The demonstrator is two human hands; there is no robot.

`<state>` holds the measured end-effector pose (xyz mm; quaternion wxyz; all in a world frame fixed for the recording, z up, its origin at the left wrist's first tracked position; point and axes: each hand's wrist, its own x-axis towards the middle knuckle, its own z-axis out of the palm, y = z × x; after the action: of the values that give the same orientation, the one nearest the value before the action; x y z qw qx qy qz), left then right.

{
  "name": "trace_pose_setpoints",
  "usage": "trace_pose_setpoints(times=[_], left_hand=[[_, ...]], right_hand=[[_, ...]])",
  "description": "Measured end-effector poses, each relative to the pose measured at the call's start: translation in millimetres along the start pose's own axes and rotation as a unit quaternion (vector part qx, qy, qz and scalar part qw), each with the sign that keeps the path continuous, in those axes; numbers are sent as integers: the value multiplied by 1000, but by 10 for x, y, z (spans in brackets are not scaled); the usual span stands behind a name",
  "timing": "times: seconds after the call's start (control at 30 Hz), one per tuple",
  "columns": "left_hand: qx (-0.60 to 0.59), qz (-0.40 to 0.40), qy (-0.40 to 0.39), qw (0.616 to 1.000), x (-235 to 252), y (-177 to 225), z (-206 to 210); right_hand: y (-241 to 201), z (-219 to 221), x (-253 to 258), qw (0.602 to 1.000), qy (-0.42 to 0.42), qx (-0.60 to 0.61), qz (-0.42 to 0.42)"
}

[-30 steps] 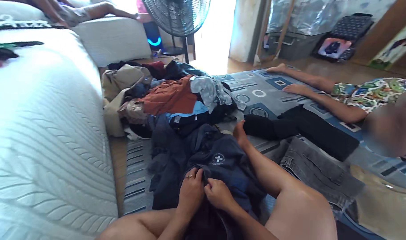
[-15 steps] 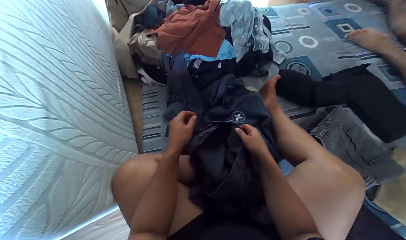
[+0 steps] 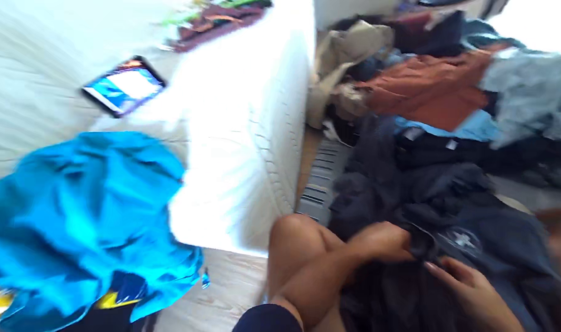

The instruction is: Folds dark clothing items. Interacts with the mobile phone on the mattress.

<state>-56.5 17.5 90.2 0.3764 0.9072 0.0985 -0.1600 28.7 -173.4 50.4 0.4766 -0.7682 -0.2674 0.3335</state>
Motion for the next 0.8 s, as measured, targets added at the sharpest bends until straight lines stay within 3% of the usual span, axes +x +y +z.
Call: trace_pose_setpoints(times=[0.13, 0.4, 0.57, 0.7, 0.8], left_hand=[[-107, 73, 66, 989, -94, 72, 12], [-268, 125, 60, 953, -219, 221, 64], [-181, 166, 120, 962, -144, 198, 252], [-97, 126, 127, 979, -122, 188, 253], [-43, 103, 106, 988, -123, 204, 246]], right_hand=[[-163, 45, -85, 996, 22, 82, -25], [-227, -53, -200, 985, 31, 154, -76], [-218, -19, -187, 992, 53, 104, -45], [-218, 5, -176, 994, 68, 70, -48], [-267, -19, -183, 990, 127, 40, -47]])
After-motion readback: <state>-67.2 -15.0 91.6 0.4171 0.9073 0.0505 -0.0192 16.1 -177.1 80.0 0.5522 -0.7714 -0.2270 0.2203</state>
